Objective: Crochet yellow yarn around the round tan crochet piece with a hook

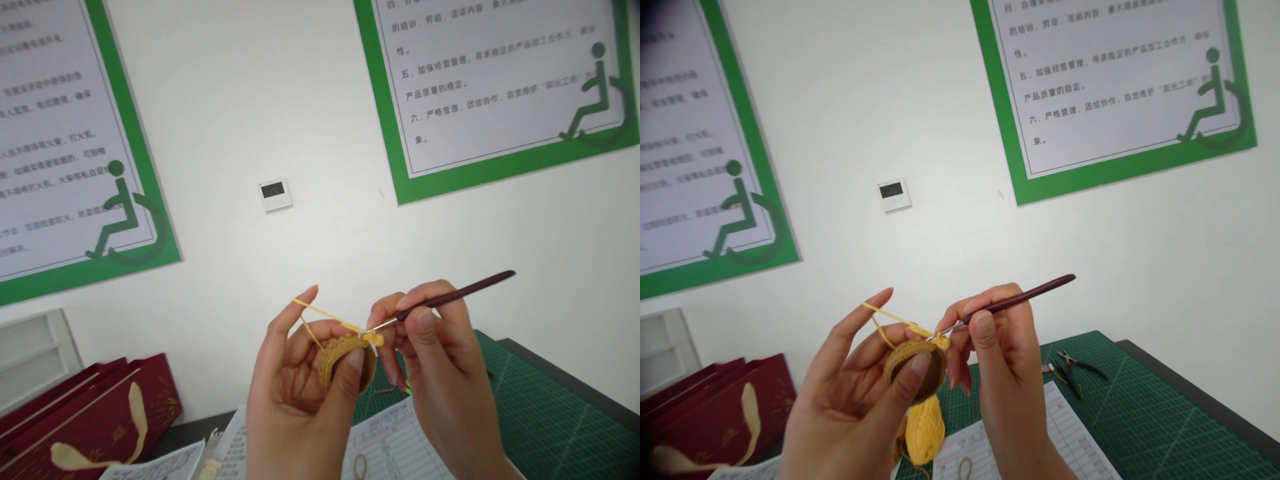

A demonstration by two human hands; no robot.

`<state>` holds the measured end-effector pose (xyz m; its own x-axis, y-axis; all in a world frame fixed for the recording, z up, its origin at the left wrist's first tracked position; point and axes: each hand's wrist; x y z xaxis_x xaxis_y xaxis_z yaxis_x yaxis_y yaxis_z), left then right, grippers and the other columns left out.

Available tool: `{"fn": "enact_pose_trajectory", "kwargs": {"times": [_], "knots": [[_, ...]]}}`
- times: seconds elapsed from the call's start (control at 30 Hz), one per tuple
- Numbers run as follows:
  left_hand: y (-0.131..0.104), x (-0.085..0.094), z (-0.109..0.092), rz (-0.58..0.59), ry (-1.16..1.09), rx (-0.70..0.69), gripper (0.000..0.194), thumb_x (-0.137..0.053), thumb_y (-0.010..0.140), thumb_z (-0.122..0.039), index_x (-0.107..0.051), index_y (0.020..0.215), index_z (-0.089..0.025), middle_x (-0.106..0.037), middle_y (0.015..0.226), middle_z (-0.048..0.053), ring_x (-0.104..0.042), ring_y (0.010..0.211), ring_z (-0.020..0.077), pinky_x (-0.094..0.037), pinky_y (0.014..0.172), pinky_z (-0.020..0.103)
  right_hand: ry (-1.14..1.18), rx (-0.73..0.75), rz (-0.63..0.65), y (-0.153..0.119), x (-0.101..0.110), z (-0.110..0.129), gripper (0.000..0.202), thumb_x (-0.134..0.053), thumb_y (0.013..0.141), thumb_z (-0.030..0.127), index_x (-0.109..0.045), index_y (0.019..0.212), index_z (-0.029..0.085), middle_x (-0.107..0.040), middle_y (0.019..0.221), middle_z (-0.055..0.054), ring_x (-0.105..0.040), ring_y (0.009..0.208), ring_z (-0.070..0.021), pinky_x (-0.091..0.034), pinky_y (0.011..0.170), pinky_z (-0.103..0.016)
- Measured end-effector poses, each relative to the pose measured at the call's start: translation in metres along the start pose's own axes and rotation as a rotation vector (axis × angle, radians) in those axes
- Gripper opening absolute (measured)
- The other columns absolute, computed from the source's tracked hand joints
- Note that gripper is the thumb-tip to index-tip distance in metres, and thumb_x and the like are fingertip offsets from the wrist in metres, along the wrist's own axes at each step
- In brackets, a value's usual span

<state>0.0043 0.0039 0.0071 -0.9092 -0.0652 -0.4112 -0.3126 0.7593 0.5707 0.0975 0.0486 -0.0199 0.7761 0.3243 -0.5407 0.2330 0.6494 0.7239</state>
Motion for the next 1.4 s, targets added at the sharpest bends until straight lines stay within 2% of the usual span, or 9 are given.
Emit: {"fn": "enact_pose_trajectory", "kwargs": {"times": [0.2,0.53,0.87,0.97,1.1,1.4], "knots": [[0.0025,0.0027,0.0002,0.015,-0.031,0.016,0.059,-0.084,0.071,-0.005,-0.069,0.123,-0.028,-0.075,0.080,-0.002,-0.072,0.075,0.0125,-0.060,0.071,0.019,-0.001,0.011,0.015,-0.0006,-0.0005,0.0009,0.016,-0.051,0.106,0.039,-0.056,0.097,0.026,-0.072,0.085,0.001,-0.053,0.045,-0.0038,-0.040,0.041,-0.014],[0.0030,0.0061,0.0038,-0.010,-0.032,0.005,0.060,-0.085,0.066,-0.002,-0.074,0.119,-0.030,-0.074,0.078,-0.003,-0.071,0.072,0.0122,-0.060,0.066,0.017,-0.085,0.148,0.095,-0.0028,0.0062,0.0001,0.010,-0.047,0.108,0.034,-0.055,0.103,0.029,-0.072,0.089,0.002,-0.057,0.049,-0.0051,-0.045,0.044,-0.016],[0.0039,0.0069,0.0013,0.013,-0.025,0.000,0.057,-0.085,0.068,-0.003,-0.074,0.118,-0.030,-0.074,0.078,-0.003,-0.072,0.071,0.0125,-0.062,0.068,0.019,-0.119,0.218,0.097,-0.0035,0.0054,0.0031,0.009,-0.048,0.108,0.032,-0.055,0.104,0.029,-0.072,0.090,0.001,-0.057,0.051,-0.0059,-0.045,0.046,-0.018],[0.0048,0.0076,0.0003,0.054,-0.021,0.002,0.058,-0.086,0.067,-0.002,-0.074,0.117,-0.028,-0.075,0.078,-0.002,-0.072,0.071,0.0127,-0.062,0.067,0.019,-0.109,0.215,0.086,-0.0041,0.0039,0.0035,0.008,-0.049,0.107,0.033,-0.055,0.103,0.028,-0.072,0.089,0.001,-0.056,0.050,-0.0057,-0.044,0.045,-0.018],[0.0027,0.0056,-0.0007,0.011,-0.026,0.019,0.059,-0.084,0.068,-0.001,-0.072,0.119,-0.029,-0.074,0.079,-0.003,-0.072,0.073,0.0135,-0.062,0.068,0.020,-0.092,0.178,0.087,-0.0040,0.0039,0.0026,0.010,-0.047,0.108,0.033,-0.054,0.103,0.028,-0.072,0.089,0.001,-0.055,0.049,-0.0049,-0.043,0.045,-0.016],[0.0018,0.0072,-0.0003,0.032,-0.024,0.002,0.057,-0.085,0.069,-0.004,-0.072,0.119,-0.029,-0.073,0.079,-0.003,-0.069,0.072,0.0138,-0.062,0.068,0.023,-0.081,0.150,0.098,-0.0053,0.0043,0.0032,0.011,-0.046,0.108,0.034,-0.055,0.103,0.029,-0.072,0.089,0.002,-0.054,0.049,-0.0047,-0.044,0.045,-0.016]]}}
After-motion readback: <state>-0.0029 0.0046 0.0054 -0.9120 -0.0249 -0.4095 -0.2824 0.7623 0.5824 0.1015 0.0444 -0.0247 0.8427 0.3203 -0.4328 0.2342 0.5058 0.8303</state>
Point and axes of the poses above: each hand's wrist, its own y-axis towards the middle knuckle, its own x-axis out of the back of the hand, z = x × y
